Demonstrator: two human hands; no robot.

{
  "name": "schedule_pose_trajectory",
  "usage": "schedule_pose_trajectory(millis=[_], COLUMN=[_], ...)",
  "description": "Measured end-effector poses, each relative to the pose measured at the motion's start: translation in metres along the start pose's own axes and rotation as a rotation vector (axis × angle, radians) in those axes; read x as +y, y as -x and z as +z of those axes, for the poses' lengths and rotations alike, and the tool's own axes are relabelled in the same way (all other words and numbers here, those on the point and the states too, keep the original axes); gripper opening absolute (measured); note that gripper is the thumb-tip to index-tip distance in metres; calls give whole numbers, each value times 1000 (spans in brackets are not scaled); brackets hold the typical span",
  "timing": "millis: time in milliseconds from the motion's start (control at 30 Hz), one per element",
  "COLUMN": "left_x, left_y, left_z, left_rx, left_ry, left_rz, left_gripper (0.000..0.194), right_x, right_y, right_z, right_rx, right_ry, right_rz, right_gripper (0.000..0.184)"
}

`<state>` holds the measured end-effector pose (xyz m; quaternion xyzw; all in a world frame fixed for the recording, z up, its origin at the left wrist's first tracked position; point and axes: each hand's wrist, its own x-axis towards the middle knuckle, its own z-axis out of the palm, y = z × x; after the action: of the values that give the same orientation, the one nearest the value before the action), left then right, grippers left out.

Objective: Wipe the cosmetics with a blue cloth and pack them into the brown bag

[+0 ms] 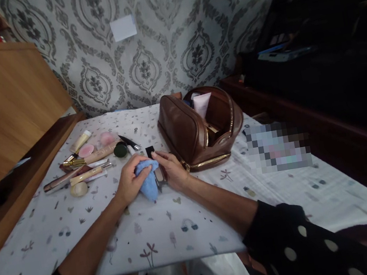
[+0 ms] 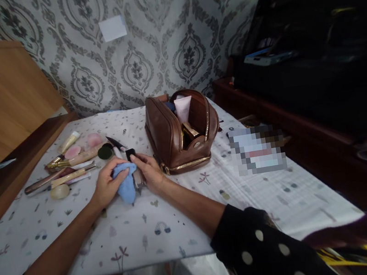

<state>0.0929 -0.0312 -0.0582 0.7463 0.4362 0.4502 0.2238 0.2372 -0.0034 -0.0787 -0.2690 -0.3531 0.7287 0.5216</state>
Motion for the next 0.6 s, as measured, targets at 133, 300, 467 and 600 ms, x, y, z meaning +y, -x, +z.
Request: schedule_pose_trajectory(millis=[133, 300, 467, 600], left_x=[-5, -13, -16, -14], left_y=[-1, -1, -3, -4], left_z=[-1, -2, -3, -5], left_rx=[129, 244, 179, 130], left_ry=[-34, -30, -107, -126], left_rz=[-79, -120, -61, 27], left_gripper=[18, 20, 17, 15], right_x=[3, 5, 7, 8], right_y=[1, 2, -1, -4], right_z=[-1, -1, -4, -6], right_rx=[37, 17, -25, -18], right_ry=[-10, -67, -102, -106], right_rz=[32, 94, 101, 86], right_gripper=[43, 44, 43, 37])
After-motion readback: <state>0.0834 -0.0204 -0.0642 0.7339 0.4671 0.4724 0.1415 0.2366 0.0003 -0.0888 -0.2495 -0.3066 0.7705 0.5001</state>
